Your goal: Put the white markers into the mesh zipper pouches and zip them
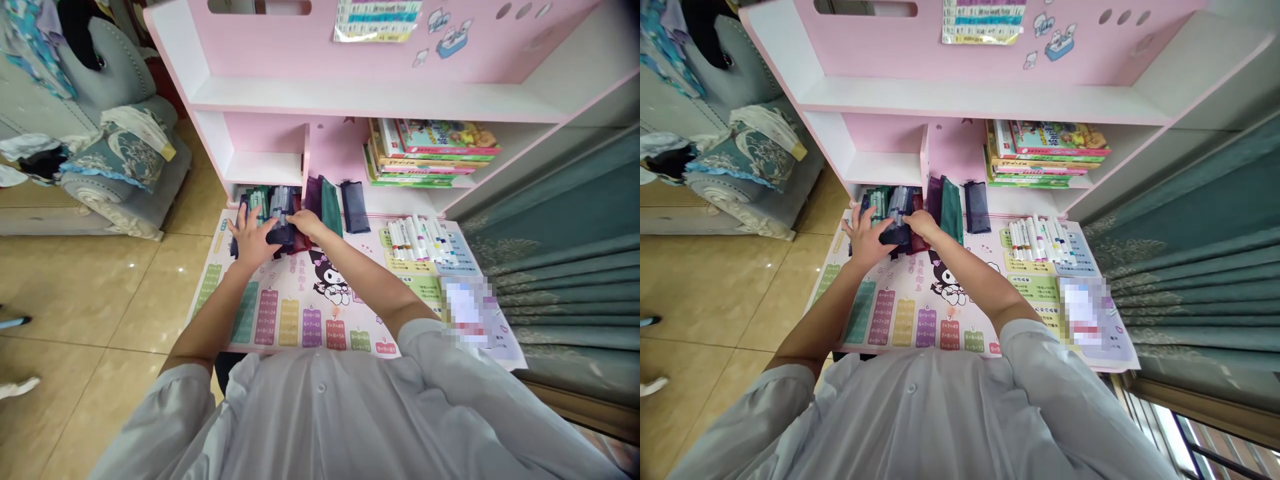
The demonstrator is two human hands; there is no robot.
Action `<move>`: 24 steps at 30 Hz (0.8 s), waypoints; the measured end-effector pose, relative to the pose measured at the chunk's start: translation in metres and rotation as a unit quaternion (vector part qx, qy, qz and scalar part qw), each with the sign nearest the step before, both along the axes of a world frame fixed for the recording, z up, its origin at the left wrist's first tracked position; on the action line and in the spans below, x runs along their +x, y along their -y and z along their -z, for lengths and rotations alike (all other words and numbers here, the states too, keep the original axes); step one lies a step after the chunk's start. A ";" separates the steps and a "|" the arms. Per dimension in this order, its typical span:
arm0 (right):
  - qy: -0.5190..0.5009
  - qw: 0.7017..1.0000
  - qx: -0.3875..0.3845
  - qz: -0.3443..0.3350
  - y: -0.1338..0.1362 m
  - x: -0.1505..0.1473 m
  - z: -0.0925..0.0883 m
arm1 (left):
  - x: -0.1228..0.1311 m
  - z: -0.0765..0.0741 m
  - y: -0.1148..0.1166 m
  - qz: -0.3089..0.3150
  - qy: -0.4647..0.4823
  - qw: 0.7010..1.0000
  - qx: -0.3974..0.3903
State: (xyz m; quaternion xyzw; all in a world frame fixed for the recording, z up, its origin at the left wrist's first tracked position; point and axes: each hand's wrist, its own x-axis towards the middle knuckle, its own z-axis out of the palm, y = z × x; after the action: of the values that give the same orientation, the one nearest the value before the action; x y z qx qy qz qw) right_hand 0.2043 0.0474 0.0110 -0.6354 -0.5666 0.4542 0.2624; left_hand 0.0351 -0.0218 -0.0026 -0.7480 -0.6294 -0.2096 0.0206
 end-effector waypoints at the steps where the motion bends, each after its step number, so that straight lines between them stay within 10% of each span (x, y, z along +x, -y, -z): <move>1: 0.032 0.999 0.008 -0.005 -0.002 0.000 0.000 | 0.001 0.002 -0.002 0.002 0.000 1.000 -0.003; 24: 0.252 0.958 0.137 -0.027 0.011 0.002 0.010 | 0.019 0.019 0.004 0.022 -0.013 0.998 -0.049</move>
State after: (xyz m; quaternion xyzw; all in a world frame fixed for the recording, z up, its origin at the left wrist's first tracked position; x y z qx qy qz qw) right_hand 0.2065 0.0360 0.0007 -0.6716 -0.6883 0.2043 0.1829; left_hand 0.0545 -0.0255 -0.0219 -0.7644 -0.6219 -0.1695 -0.0126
